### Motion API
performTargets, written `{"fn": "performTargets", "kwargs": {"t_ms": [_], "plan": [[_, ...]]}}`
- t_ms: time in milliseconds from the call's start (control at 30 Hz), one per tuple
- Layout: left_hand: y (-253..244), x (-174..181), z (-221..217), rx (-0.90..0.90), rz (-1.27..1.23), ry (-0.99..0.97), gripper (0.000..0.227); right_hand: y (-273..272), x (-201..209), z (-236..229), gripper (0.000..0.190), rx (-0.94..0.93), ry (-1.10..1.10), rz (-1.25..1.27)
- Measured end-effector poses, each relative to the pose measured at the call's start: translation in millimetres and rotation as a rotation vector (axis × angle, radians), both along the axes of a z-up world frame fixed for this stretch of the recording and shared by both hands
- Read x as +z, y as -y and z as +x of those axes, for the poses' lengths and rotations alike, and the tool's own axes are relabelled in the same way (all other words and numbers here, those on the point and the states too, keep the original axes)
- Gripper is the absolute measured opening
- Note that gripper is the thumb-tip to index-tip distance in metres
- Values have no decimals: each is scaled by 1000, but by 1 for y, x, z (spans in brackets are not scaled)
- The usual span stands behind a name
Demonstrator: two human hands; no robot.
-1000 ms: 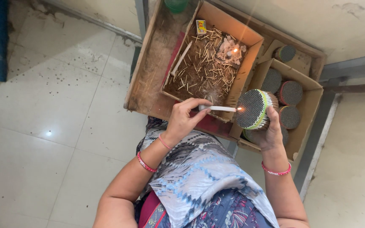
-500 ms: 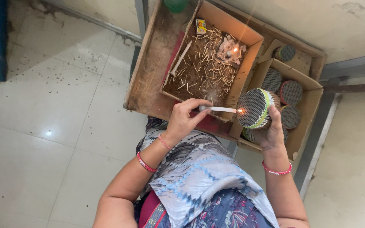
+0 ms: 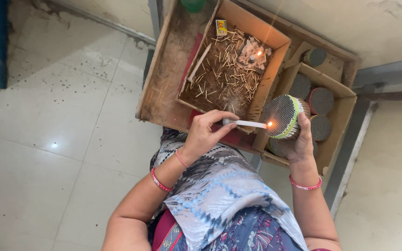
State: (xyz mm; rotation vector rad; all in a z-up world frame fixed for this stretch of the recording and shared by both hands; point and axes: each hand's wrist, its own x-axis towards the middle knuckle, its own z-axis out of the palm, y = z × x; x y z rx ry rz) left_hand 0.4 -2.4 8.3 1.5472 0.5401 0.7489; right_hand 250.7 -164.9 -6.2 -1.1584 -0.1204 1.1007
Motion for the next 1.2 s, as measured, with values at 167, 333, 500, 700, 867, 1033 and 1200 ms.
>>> {"fn": "performTargets", "kwargs": {"t_ms": [167,333,500,700,867,1033,1200], "plan": [[3,11,1,-50,37,21,16,0,-8,5,64,-29,-9,-35],[5,4,3,-56,77,29,16,0,-2,2,64,-32,12,-43],[4,1,4,-34,53,-44,17,1,0,3,65,-58,33,-69],[0,-10,6,-2,-26,-55,17,4,-4,5,66,-19,19,-16],[1,-3,5,-9,-21,-34,17,1,-1,3,65,-20,9,-17],[3,-2,3,-56,58,28,17,0,-2,6,65,-45,12,-31],[3,-6,3,-62,34,-19,17,-6,12,-2,66,0,16,-2]]}}
